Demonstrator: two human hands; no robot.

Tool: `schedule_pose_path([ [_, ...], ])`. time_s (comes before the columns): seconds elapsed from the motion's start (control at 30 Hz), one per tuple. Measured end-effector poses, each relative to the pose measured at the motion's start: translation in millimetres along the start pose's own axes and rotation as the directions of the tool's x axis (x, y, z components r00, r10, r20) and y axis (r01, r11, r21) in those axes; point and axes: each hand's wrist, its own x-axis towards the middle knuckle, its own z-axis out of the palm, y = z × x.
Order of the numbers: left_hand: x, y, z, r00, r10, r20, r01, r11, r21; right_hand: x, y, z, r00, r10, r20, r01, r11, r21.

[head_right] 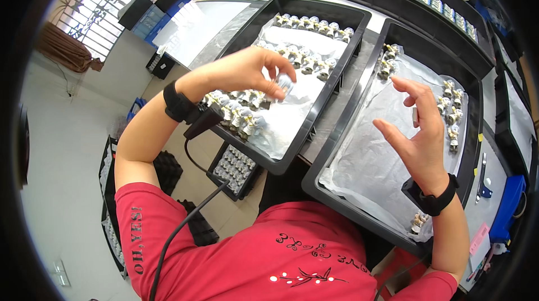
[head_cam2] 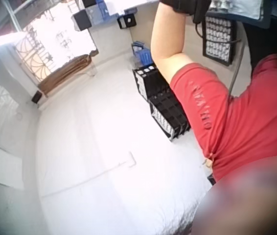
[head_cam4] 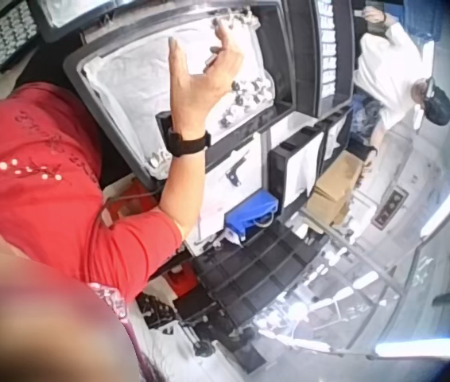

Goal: The recorder assembles small white and gold components using tweezers and hands at a workstation.

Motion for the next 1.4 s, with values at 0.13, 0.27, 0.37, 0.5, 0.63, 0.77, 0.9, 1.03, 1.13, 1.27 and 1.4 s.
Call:
schedule_pose_path([
  [0.13, -9.5, -15.9, 25.4, 0.984, 0.045, 0.170, -0.048, 0.999, 0.016, -1.4, 3.0, 4.7, 0.999, 0.022, 0.036, -0.021, 0.999, -0.024],
  [0.27, -14.3, -21.0, 48.3, 0.971, 0.015, 0.238, -0.043, 0.992, 0.116, -2.1, 4.5, 7.5, 0.998, 0.042, 0.054, -0.041, 0.999, -0.014],
  [0.37, -14.7, -25.0, 55.5, 0.957, 0.043, 0.287, -0.122, 0.957, 0.265, -1.8, 4.8, 8.6, 0.997, 0.048, 0.060, -0.047, 0.999, -0.018],
  [0.5, -8.9, -20.1, 54.7, 0.946, -0.046, 0.321, -0.063, 0.945, 0.321, -1.7, 6.7, 9.0, 0.996, 0.060, 0.070, -0.059, 0.998, -0.023],
  [0.63, -7.5, -22.6, 58.7, 0.942, -0.084, 0.324, -0.034, 0.939, 0.341, -2.1, 7.6, 9.2, 0.996, 0.064, 0.065, -0.063, 0.998, -0.021],
  [0.77, -6.7, -24.5, 59.8, 0.941, -0.045, 0.335, -0.106, 0.902, 0.419, -0.8, 8.9, 8.4, 0.996, 0.060, 0.064, -0.059, 0.998, -0.021],
  [0.9, -5.5, -25.3, 60.2, 0.938, -0.083, 0.336, -0.067, 0.910, 0.410, -0.7, 9.0, 8.1, 0.994, 0.071, 0.083, -0.069, 0.997, -0.018],
  [1.03, -6.7, -25.2, 57.5, 0.933, -0.116, 0.340, -0.034, 0.914, 0.405, -0.7, 10.3, 7.9, 0.994, 0.071, 0.084, -0.070, 0.997, -0.018],
  [1.13, -6.2, -24.4, 57.6, 0.934, -0.106, 0.340, -0.047, 0.909, 0.415, 0.7, 12.5, 2.4, 0.990, 0.084, 0.110, -0.079, 0.996, -0.051],
  [1.27, -1.5, -33.4, 62.4, 0.944, 0.003, 0.330, -0.141, 0.908, 0.394, 5.9, 16.6, -12.2, 0.991, 0.129, 0.025, -0.127, 0.989, -0.080],
  [1.4, -13.8, -32.2, 63.3, 0.944, 0.101, 0.315, -0.226, 0.893, 0.390, 21.5, 25.0, -43.2, 0.951, 0.275, -0.142, -0.277, 0.961, 0.003],
])
